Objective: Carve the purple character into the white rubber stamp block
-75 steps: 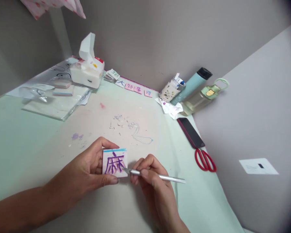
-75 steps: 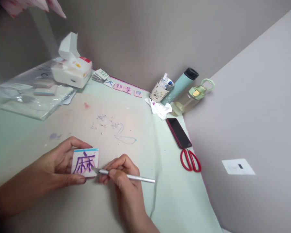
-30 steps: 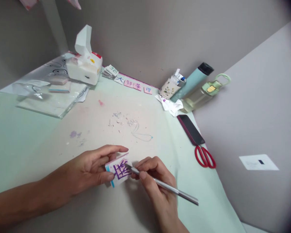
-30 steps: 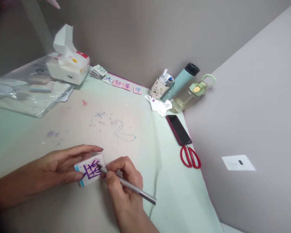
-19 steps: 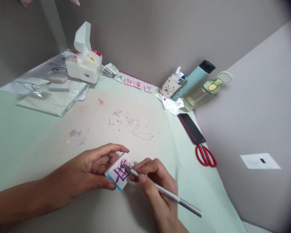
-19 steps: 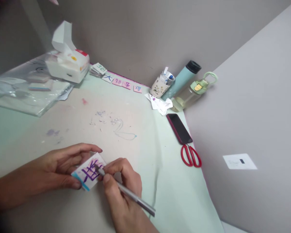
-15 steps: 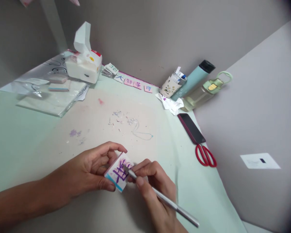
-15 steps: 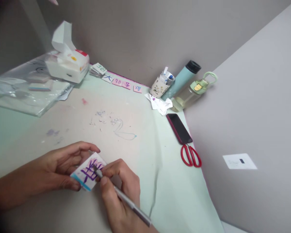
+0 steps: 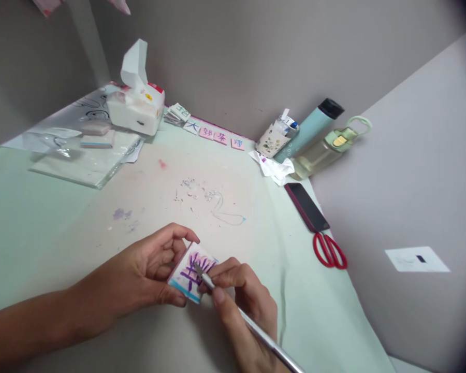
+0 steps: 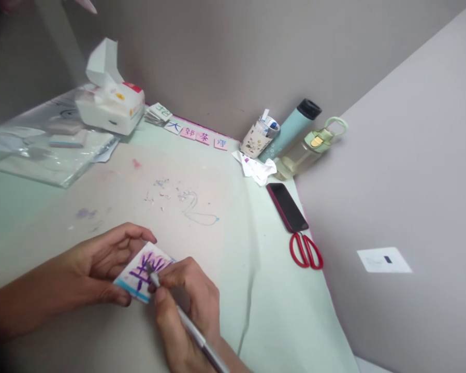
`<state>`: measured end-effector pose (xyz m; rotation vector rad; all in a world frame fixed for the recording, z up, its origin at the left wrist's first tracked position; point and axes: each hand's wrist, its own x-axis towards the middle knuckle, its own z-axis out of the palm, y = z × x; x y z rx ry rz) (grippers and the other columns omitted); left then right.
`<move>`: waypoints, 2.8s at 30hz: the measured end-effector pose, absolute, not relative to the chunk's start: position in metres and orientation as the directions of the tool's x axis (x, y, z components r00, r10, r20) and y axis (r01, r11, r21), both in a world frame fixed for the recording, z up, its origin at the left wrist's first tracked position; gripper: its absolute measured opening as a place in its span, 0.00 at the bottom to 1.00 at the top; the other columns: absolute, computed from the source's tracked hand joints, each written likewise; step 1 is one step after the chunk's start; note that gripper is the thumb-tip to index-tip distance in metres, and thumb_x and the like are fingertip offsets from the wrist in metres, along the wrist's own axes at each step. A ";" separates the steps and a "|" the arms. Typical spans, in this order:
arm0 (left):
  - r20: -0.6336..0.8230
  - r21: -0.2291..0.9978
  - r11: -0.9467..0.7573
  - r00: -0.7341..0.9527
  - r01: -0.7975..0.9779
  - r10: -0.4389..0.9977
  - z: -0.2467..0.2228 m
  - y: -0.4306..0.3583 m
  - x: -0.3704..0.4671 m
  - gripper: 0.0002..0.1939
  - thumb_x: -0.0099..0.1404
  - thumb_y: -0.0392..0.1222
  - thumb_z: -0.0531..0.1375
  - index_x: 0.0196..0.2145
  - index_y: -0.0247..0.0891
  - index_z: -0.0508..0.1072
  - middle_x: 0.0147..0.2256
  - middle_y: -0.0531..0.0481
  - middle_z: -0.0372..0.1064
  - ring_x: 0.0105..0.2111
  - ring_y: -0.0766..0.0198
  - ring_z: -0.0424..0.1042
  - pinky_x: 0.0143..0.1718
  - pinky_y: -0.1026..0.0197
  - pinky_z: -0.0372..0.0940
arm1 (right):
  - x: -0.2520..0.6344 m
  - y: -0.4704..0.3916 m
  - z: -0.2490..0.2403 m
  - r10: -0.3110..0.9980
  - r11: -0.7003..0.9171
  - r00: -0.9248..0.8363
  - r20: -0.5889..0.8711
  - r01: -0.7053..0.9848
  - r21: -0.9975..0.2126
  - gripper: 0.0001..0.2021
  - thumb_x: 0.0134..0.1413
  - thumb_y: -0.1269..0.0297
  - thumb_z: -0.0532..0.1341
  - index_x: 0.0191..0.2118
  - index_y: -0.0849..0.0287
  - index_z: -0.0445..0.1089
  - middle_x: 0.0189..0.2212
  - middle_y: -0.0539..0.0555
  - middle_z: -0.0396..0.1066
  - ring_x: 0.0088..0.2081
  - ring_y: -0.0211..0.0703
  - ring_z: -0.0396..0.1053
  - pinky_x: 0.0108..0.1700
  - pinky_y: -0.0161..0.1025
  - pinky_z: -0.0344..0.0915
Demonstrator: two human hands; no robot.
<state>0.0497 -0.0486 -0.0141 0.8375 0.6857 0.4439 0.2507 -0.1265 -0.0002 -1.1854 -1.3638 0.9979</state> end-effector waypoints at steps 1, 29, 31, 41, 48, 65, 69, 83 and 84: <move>-0.385 0.801 0.593 0.691 -0.080 0.612 -0.012 -0.049 0.051 0.32 0.54 0.37 0.76 0.51 0.49 0.65 0.41 0.54 0.74 0.44 0.58 0.77 0.41 0.62 0.69 | 0.250 -0.126 -0.001 0.985 0.171 0.017 0.174 0.128 -0.977 0.06 0.67 0.70 0.62 0.38 0.54 0.72 0.33 0.52 0.74 0.35 0.44 0.73 0.38 0.40 0.66; -0.187 0.874 0.426 0.647 -0.235 0.739 -0.023 -0.049 0.051 0.30 0.61 0.43 0.75 0.51 0.48 0.61 0.45 0.51 0.73 0.48 0.55 0.79 0.49 0.54 0.72 | 0.246 -0.107 -0.014 0.982 -0.163 0.025 -0.186 -0.387 -0.908 0.13 0.55 0.54 0.75 0.34 0.56 0.74 0.26 0.52 0.77 0.30 0.43 0.71 0.37 0.38 0.68; -0.181 0.863 0.448 0.684 -0.233 0.706 -0.025 -0.047 0.048 0.30 0.62 0.42 0.75 0.52 0.49 0.60 0.47 0.51 0.74 0.50 0.56 0.77 0.50 0.55 0.71 | 0.249 -0.106 -0.010 0.985 -0.161 -0.009 -0.170 -0.379 -0.911 0.13 0.56 0.55 0.75 0.34 0.56 0.74 0.27 0.52 0.77 0.30 0.43 0.71 0.37 0.38 0.68; -0.094 0.801 0.508 0.772 -0.316 0.629 -0.029 -0.038 0.041 0.31 0.61 0.42 0.76 0.54 0.48 0.64 0.47 0.51 0.72 0.48 0.59 0.76 0.45 0.60 0.69 | 0.254 -0.106 0.000 0.990 -0.117 -0.118 -0.080 -0.352 -0.928 0.10 0.58 0.58 0.74 0.35 0.55 0.75 0.30 0.52 0.78 0.33 0.43 0.74 0.40 0.39 0.69; -0.085 0.819 0.489 0.780 -0.299 0.620 -0.035 -0.035 0.041 0.32 0.61 0.44 0.76 0.57 0.49 0.65 0.51 0.48 0.71 0.52 0.56 0.74 0.46 0.59 0.68 | 0.258 -0.103 0.003 0.998 -0.046 0.023 -0.059 -0.389 -0.920 0.14 0.59 0.47 0.73 0.41 0.52 0.80 0.30 0.52 0.81 0.24 0.38 0.68 0.31 0.37 0.66; 0.062 0.956 -0.166 0.388 0.241 0.919 -0.016 -0.051 0.043 0.13 0.63 0.43 0.67 0.46 0.49 0.76 0.37 0.56 0.69 0.36 0.63 0.71 0.42 0.62 0.68 | 0.254 -0.104 0.004 0.959 -0.227 0.113 -0.260 -0.242 -0.943 0.13 0.55 0.58 0.76 0.35 0.56 0.73 0.29 0.47 0.72 0.31 0.37 0.68 0.36 0.33 0.66; 0.120 0.932 -0.252 0.433 0.261 0.893 -0.016 -0.054 0.047 0.05 0.66 0.41 0.64 0.41 0.48 0.76 0.34 0.58 0.71 0.31 0.66 0.72 0.37 0.65 0.68 | 0.253 -0.106 0.007 0.954 -0.239 0.143 -0.264 -0.173 -0.956 0.13 0.54 0.57 0.76 0.35 0.56 0.75 0.31 0.48 0.73 0.32 0.37 0.66 0.36 0.33 0.64; -0.255 0.961 0.167 0.479 0.219 0.840 0.000 -0.049 0.052 0.13 0.63 0.52 0.67 0.36 0.44 0.70 0.35 0.54 0.80 0.39 0.55 0.83 0.41 0.60 0.72 | 0.254 -0.108 0.001 0.970 -0.235 0.018 -0.244 -0.205 -0.950 0.10 0.58 0.58 0.75 0.36 0.55 0.76 0.30 0.48 0.73 0.33 0.37 0.66 0.37 0.33 0.62; -0.265 0.960 0.182 0.486 0.212 0.833 0.000 -0.048 0.052 0.13 0.64 0.53 0.67 0.36 0.44 0.69 0.35 0.54 0.80 0.39 0.56 0.83 0.41 0.60 0.72 | 0.254 -0.109 0.002 0.968 -0.241 0.014 -0.249 -0.204 -0.949 0.10 0.58 0.57 0.75 0.36 0.55 0.76 0.30 0.48 0.73 0.32 0.37 0.66 0.37 0.33 0.62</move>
